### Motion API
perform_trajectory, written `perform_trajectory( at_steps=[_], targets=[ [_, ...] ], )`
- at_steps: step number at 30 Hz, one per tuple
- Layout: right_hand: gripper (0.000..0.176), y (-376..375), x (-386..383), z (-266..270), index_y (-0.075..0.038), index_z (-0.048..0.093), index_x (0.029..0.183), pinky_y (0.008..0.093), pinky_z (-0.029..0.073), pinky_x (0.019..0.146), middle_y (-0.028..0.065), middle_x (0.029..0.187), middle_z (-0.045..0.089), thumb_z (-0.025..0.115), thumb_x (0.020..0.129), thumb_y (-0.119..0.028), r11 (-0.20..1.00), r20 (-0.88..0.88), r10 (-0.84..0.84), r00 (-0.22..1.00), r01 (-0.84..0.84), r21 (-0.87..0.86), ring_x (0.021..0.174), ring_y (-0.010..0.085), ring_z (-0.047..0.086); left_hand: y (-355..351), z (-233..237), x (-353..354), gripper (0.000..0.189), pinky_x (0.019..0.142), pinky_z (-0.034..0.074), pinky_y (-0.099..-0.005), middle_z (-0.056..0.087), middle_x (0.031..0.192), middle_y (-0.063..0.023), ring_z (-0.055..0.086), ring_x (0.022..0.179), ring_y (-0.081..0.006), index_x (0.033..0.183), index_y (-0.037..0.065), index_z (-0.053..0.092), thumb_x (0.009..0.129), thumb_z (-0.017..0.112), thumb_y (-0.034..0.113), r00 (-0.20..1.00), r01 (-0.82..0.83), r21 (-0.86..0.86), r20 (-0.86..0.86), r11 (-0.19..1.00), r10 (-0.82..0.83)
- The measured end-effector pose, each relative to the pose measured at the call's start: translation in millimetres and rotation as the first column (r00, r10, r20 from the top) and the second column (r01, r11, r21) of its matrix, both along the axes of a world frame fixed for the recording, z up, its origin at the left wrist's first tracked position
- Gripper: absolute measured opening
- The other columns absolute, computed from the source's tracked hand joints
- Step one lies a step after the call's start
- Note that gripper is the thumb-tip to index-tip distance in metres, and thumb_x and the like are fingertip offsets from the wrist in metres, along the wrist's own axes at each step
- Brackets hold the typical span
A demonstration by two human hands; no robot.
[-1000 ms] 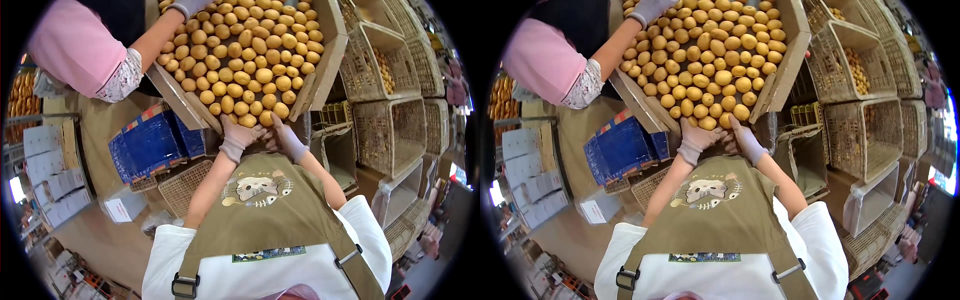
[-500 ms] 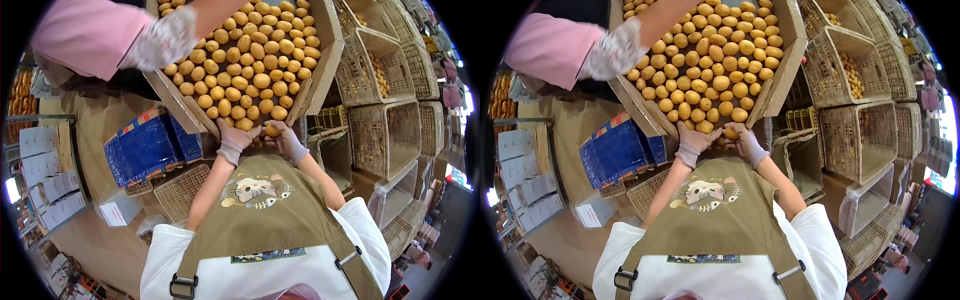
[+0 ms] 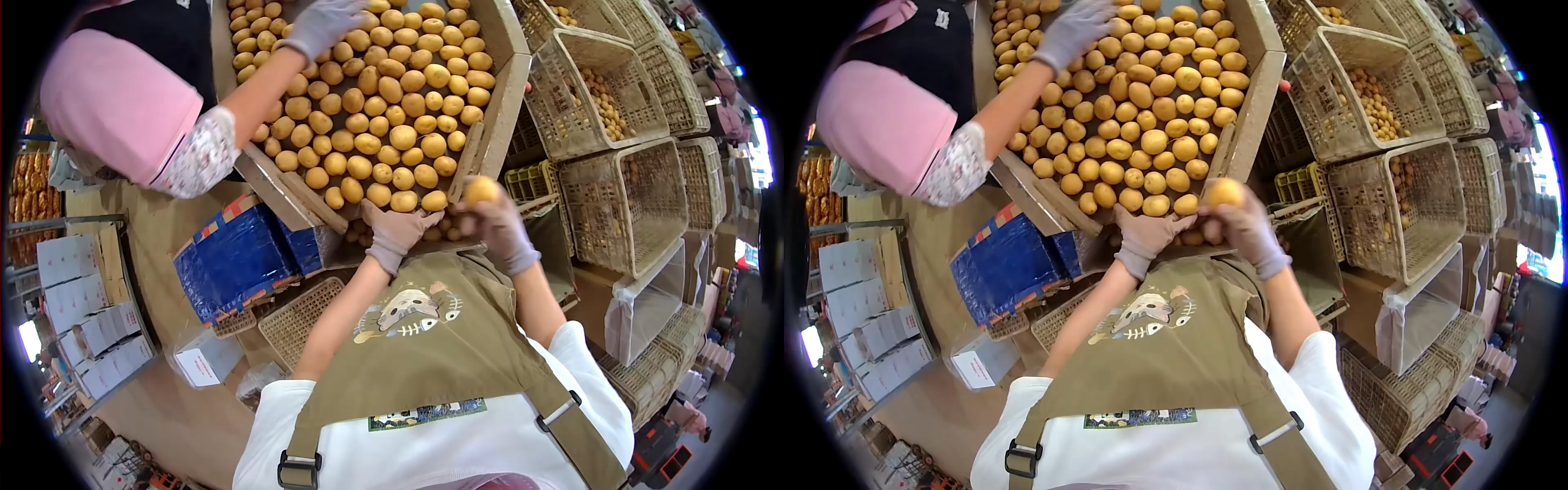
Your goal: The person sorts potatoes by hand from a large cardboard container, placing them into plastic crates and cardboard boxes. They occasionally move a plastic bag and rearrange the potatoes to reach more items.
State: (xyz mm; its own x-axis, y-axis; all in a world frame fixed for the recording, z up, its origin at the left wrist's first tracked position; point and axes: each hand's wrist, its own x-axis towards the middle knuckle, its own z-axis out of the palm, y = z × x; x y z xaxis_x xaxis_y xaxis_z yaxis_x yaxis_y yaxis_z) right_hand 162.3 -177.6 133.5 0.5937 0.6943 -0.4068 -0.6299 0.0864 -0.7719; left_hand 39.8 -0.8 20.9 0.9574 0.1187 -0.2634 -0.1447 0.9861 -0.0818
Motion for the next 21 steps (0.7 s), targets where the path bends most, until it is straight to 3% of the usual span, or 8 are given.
perform_trajectory(
  at_steps=[4, 5, 7, 8, 11, 14, 18, 21],
  targets=[
    [0.051, -136, 57, 20, -0.005, 0.054, 0.134, 0.0313, 0.056, 0.069, 0.0094, 0.096, 0.069, 0.07, 0.091, -0.027, 0.847, 0.296, -0.505, 0.811, 0.531, -0.012, 0.073, 0.0177, 0.064, 9, 13, 4, 0.08, 0.114, 0.027, -0.0707, 0.026, 0.163, -0.0131, 0.026, 0.148, -0.0412, 0.154, 0.011, 0.025, 0.095, 0.041, 0.063, 1.0, -0.003, -0.041, -0.004, 0.999, 0.003],
    [0.05, -186, 71, 22, -0.005, 0.054, 0.134, 0.0324, 0.056, 0.07, 0.0082, 0.093, 0.069, 0.07, 0.092, -0.029, 0.704, 0.388, -0.664, 0.639, 0.709, 0.038, 0.072, 0.0179, 0.064, 6, 14, 8, 0.081, 0.114, 0.029, -0.068, 0.027, 0.163, -0.0128, 0.028, 0.147, -0.0406, 0.153, 0.009, 0.028, 0.095, 0.044, 0.063, 0.996, -0.007, 0.214, -0.084, 0.977, 0.026],
    [0.042, -350, 99, -2, -0.006, 0.061, 0.124, 0.0391, 0.056, 0.081, 0.0089, 0.093, 0.069, 0.064, 0.094, -0.035, 0.454, 0.074, -0.889, 0.451, 0.852, 0.261, 0.08, 0.0206, 0.065, 12, 13, 9, 0.084, 0.117, 0.026, -0.0666, 0.026, 0.163, -0.0117, 0.027, 0.148, -0.0399, 0.154, 0.01, 0.027, 0.093, 0.048, 0.064, 0.996, 0.073, 0.17, 0.043, 0.983, -0.082],
    [0.04, -366, 90, 20, -0.006, 0.063, 0.118, 0.042, 0.056, 0.081, 0.0095, 0.092, 0.07, 0.061, 0.095, -0.039, 0.148, 0.063, -0.989, 0.136, 0.953, 0.262, 0.079, 0.0224, 0.065, 17, 11, 7, 0.085, 0.118, 0.024, -0.0659, 0.026, 0.164, -0.0112, 0.026, 0.148, -0.0395, 0.155, 0.011, 0.027, 0.092, 0.05, 0.064, 0.987, 0.107, 0.153, 0.099, 0.982, -0.123],
    [0.041, -408, 85, 16, -0.009, 0.068, 0.104, 0.0484, 0.056, 0.084, 0.0112, 0.095, 0.073, 0.053, 0.099, -0.047, 0.134, 0.048, -0.991, 0.125, 0.927, 0.35, 0.079, 0.0271, 0.067, 13, 7, 15, 0.085, 0.116, 0.022, -0.0707, 0.024, 0.164, -0.0112, 0.023, 0.149, -0.0422, 0.156, 0.014, 0.026, 0.092, 0.045, 0.067, 0.987, 0.131, 0.125, 0.08, 0.984, -0.141],
    [0.039, -325, 96, 11, -0.011, 0.068, 0.112, 0.0455, 0.057, 0.088, 0.0116, 0.103, 0.075, 0.052, 0.101, -0.044, 0.533, 0.112, -0.844, 0.525, 0.796, 0.286, 0.083, 0.0266, 0.068, 12, 8, 10, 0.083, 0.112, 0.021, -0.0774, 0.024, 0.164, -0.0123, 0.021, 0.149, -0.0471, 0.157, 0.018, 0.025, 0.092, 0.035, 0.068, 0.995, 0.1, 0.353, -0.048, 0.93, -0.089],
    [0.034, -111, 88, 42, -0.005, 0.063, 0.126, 0.0335, 0.054, 0.087, 0.0088, 0.108, 0.068, 0.061, 0.1, -0.028, 0.812, 0.527, -0.417, 0.741, 0.564, -0.151, 0.09, 0.0184, 0.063, 11, 12, -1, 0.069, 0.114, 0.025, -0.0717, 0.031, 0.16, -0.0158, 0.03, 0.145, -0.0436, 0.153, 0.014, 0.03, 0.099, 0.036, 0.056, 0.989, 0.045, -0.001, 0.141, 0.999, -0.044],
    [0.037, -11, 52, 44, -0.003, 0.062, 0.128, 0.0351, 0.053, 0.088, 0.0115, 0.116, 0.068, 0.066, 0.095, -0.019, 0.904, 0.765, 0.168, 0.622, 0.213, -0.371, 0.099, 0.0226, 0.067, 10, -25, -20, 0.061, 0.116, 0.021, -0.0684, 0.042, 0.156, -0.0049, 0.038, 0.143, -0.0252, 0.148, 0.017, 0.039, 0.1, 0.036, 0.056, 1.0, -0.01, -0.086, 0.011, 0.996, 0.011]
  ],
)
